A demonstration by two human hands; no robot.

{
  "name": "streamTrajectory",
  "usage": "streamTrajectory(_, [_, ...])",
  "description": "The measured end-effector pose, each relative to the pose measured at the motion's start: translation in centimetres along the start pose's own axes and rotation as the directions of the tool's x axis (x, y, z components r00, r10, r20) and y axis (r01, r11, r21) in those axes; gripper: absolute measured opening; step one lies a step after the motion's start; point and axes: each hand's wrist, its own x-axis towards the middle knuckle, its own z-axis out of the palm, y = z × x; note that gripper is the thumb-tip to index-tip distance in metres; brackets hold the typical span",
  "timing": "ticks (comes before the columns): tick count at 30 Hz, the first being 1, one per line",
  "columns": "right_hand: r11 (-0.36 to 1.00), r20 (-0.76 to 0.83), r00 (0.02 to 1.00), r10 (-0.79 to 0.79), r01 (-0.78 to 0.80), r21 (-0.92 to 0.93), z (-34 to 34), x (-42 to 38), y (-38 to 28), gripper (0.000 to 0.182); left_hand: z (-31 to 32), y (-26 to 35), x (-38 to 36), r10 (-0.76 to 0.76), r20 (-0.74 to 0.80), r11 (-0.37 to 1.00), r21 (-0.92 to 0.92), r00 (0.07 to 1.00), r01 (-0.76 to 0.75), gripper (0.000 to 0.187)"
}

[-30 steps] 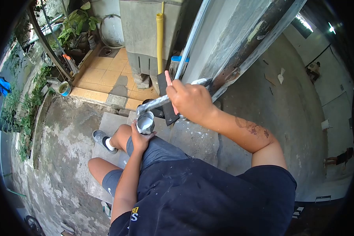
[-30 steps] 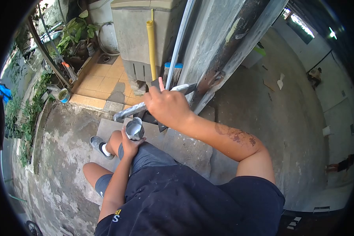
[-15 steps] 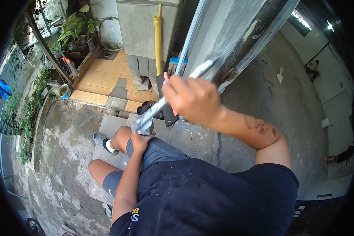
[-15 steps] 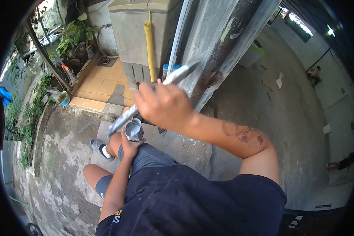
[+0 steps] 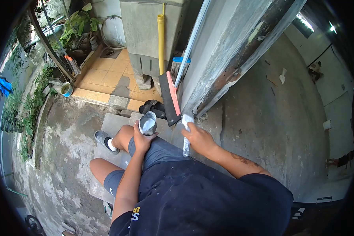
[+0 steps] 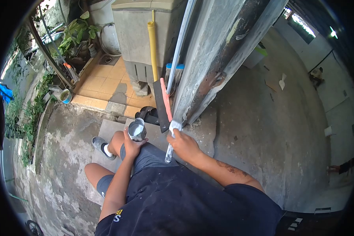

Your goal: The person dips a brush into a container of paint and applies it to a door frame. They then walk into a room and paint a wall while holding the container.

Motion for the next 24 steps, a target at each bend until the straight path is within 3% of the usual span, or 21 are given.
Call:
streamTrajectory(2, [0.998,-0.093,0.994,0.063,-0.064,-0.013,0.3,-0.4,1.1,0.034,0.1,0.1,0.0,0.000,0.028,1.000,-0.010,1.000,0.001,0.107])
streamTrajectory(4, [0.993,-0.102,0.988,0.119,-0.119,0.010,0.0,-0.5,1.2,0.035,0.1,0.3,0.0,-0.001,0.031,1.000,0.010,1.000,0.001,0.106])
streamTrajectory(9, [0.998,-0.344,0.938,0.048,-0.055,-0.012,-2.8,1.1,0.5,0.029,-0.1,0.5,-0.2,0.024,0.004,1.000,0.000,1.000,-0.024,0.105])
streamTrajectory(14, [0.997,-0.340,0.939,0.055,-0.072,-0.036,-10.6,3.1,-1.4,0.037,-0.2,0.4,-0.2,0.011,-0.007,1.000,0.014,1.000,-0.011,0.104])
streamTrajectory(17, [0.996,-0.442,0.897,-0.010,-0.030,-0.083,-15.8,3.6,-2.5,0.039,-0.3,0.1,-0.1,-0.025,0.042,1.000,0.000,0.999,0.025,0.113])
streamTrajectory(19, [0.999,-0.465,0.886,0.000,-0.022,-0.041,-18.7,3.8,-3.0,0.038,-0.3,0.4,-0.1,0.033,0.005,0.999,-0.026,0.999,-0.033,0.104])
streamTrajectory(24, [0.937,-0.578,0.762,-0.292,0.108,-0.331,-27.5,5.4,-4.3,0.033,0.1,-0.4,0.0,0.021,0.006,0.999,-0.027,1.000,-0.021,0.105])
